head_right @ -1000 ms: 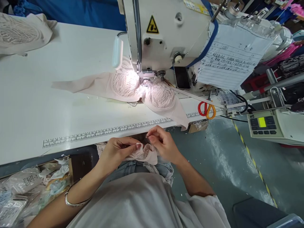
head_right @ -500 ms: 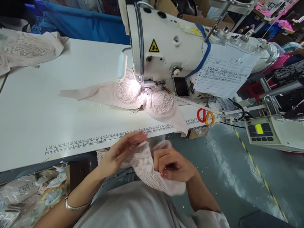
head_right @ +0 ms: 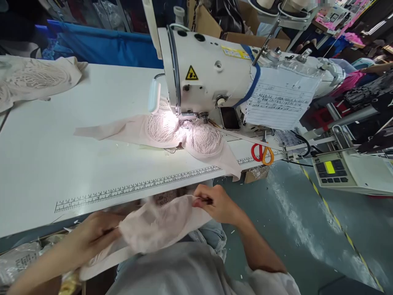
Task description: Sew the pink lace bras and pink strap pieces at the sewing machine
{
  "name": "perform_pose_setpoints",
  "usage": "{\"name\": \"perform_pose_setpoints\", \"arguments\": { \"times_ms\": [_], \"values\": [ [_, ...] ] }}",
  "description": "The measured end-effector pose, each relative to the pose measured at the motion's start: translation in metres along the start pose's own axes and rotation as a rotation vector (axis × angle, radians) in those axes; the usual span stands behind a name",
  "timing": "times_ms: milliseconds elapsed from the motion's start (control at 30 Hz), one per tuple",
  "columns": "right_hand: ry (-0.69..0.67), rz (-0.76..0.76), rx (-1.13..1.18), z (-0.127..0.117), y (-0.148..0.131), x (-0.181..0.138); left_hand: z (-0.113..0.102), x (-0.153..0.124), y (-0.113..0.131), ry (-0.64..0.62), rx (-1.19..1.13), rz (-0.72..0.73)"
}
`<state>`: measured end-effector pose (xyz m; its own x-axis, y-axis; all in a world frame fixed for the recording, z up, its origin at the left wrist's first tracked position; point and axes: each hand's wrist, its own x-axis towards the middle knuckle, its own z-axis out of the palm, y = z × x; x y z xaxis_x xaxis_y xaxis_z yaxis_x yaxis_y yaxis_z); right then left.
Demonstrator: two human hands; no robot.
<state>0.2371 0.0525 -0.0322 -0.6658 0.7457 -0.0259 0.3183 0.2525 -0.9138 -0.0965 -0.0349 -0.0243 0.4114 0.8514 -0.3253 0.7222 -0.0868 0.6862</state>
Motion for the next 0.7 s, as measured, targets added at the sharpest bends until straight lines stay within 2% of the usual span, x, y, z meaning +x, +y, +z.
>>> {"name": "perform_pose_setpoints", "arguments": {
  "times_ms": [100, 133, 200, 267, 333, 367, 400, 467, 500, 533, 567, 600, 633, 700],
  "values": [
    [-0.167, 0.248, -0.452, 0.029, 0.028, 0.009, 0.019, 0.011, -0.013, -0.116, 0.402, -0.393],
    [-0.222, 0.287, -0.605, 0.040, 0.036, 0.012, 0.030, 0.021, -0.015, -0.131, 0.492, -0.452],
    [-0.308, 0.334, -0.835, 0.054, 0.048, 0.017, 0.056, 0.041, -0.017, -0.134, 0.570, -0.451],
    [-0.349, 0.360, -0.936, 0.059, 0.055, 0.019, 0.076, 0.054, -0.014, -0.084, 0.603, -0.398],
    [-0.338, 0.377, -0.965, 0.055, 0.057, 0.019, 0.085, 0.057, -0.007, 0.039, 0.664, -0.252],
    [-0.316, 0.340, -0.968, 0.051, 0.057, 0.018, 0.084, 0.056, -0.002, 0.103, 0.688, -0.105],
    [-0.285, 0.250, -0.963, 0.047, 0.055, 0.017, 0.079, 0.055, 0.004, 0.168, 0.694, 0.089],
    [-0.176, -0.078, -0.933, 0.036, 0.048, 0.016, 0.059, 0.058, 0.017, 0.254, 0.629, 0.526],
    [-0.105, -0.282, -0.912, 0.030, 0.043, 0.018, 0.044, 0.064, 0.023, 0.289, 0.575, 0.692],
    [-0.029, -0.472, -0.896, 0.022, 0.038, 0.020, 0.027, 0.073, 0.028, 0.306, 0.540, 0.775],
    [0.045, -0.612, -0.893, 0.014, 0.033, 0.025, 0.009, 0.086, 0.032, 0.305, 0.533, 0.822],
    [0.114, -0.689, -0.906, 0.004, 0.029, 0.031, -0.010, 0.101, 0.034, 0.334, 0.549, 0.822],
    [0.180, -0.703, -0.927, -0.006, 0.025, 0.039, -0.027, 0.119, 0.034, 0.358, 0.582, 0.766],
    [0.280, -0.554, -0.963, -0.029, 0.020, 0.058, -0.057, 0.156, 0.033, 0.366, 0.716, 0.629]
  ]
}}
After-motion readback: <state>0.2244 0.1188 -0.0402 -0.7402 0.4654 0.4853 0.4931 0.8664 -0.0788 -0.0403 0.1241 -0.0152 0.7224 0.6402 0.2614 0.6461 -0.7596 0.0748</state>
